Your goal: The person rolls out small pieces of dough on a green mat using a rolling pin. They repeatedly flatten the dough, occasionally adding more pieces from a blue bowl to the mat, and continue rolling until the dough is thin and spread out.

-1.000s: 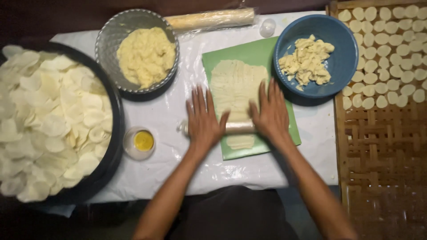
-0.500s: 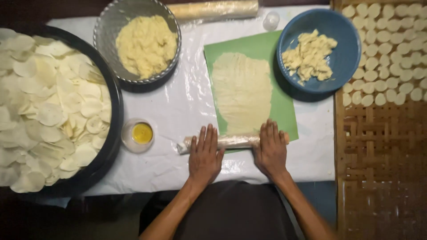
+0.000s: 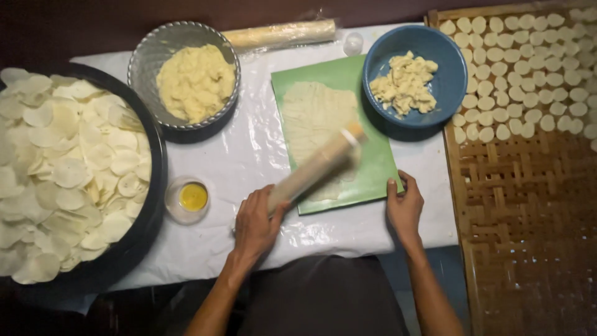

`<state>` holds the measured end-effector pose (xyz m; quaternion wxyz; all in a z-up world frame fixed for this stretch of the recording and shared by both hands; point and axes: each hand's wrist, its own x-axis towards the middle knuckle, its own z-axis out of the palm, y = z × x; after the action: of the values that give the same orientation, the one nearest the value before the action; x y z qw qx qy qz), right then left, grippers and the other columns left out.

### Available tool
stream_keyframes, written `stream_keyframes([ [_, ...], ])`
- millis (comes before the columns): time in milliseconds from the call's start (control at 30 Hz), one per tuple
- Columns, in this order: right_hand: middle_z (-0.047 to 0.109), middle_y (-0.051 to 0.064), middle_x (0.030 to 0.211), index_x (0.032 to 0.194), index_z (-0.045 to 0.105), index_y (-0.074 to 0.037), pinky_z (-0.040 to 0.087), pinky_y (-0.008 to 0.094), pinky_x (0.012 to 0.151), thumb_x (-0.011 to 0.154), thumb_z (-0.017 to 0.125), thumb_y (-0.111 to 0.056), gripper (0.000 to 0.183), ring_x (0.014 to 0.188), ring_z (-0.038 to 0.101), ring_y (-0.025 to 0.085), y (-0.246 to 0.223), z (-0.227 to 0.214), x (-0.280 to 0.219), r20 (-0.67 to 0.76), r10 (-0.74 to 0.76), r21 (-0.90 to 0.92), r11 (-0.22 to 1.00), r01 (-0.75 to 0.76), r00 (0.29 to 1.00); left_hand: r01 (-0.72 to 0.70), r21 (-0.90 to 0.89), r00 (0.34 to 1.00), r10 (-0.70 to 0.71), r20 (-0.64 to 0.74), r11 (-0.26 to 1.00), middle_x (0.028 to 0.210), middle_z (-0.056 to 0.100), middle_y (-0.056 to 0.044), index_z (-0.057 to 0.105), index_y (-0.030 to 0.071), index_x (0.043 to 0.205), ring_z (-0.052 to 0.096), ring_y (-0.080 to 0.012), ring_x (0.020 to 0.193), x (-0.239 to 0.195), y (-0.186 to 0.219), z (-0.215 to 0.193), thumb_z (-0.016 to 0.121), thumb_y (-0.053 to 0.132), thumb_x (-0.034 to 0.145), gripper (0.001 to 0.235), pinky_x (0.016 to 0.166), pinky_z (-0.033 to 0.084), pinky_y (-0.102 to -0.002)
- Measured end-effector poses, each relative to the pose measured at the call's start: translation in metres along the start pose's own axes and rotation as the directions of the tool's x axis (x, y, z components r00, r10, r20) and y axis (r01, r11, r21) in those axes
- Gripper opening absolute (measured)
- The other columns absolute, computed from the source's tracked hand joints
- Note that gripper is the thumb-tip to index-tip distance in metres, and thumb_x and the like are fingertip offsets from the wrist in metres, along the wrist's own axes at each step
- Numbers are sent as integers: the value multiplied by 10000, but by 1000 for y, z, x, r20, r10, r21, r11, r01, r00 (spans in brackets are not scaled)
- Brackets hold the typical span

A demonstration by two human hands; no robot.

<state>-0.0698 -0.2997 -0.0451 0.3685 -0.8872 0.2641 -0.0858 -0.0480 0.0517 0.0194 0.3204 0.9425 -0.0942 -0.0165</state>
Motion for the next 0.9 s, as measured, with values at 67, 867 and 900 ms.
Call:
stream_keyframes([
  [67, 712, 239, 1093, 1356, 641, -26, 562, 404, 542, 1023, 664, -170, 364, 648, 700, 365, 1, -1, -2, 30, 37, 94, 995, -39, 999, 154, -103, 988, -150, 39, 983, 1060, 702, -116, 623, 82, 1290, 702, -337, 994, -7, 10, -7, 647, 443, 966, 485, 856, 539, -459],
  [867, 659, 297, 1062, 1395, 403, 8, 511, 553, 837, 1061, 486, -198, 402, 947, 638, 444, 3, -16, -14, 138, 193, 46, 978, -201, 971, 404, -321, 895, -442, -53, 856, 916, 735, -203, 640, 40, 1175, 685, -382, 820, -24, 17, -12, 512, 327, 1018, 351, 746, 536, -476],
  [900, 673, 326, 1203, 1506, 419, -58, 513, 620, 944, 1078, 496, -265, 482, 1147, 629, 511, 4, -19, -14, 164, 227, 0, 973, -230, 960, 387, -341, 898, -434, -70, 857, 962, 742, -217, 659, 96, 1176, 704, -469, 951, -25, 15, -10, 546, 328, 1025, 299, 810, 539, -542],
])
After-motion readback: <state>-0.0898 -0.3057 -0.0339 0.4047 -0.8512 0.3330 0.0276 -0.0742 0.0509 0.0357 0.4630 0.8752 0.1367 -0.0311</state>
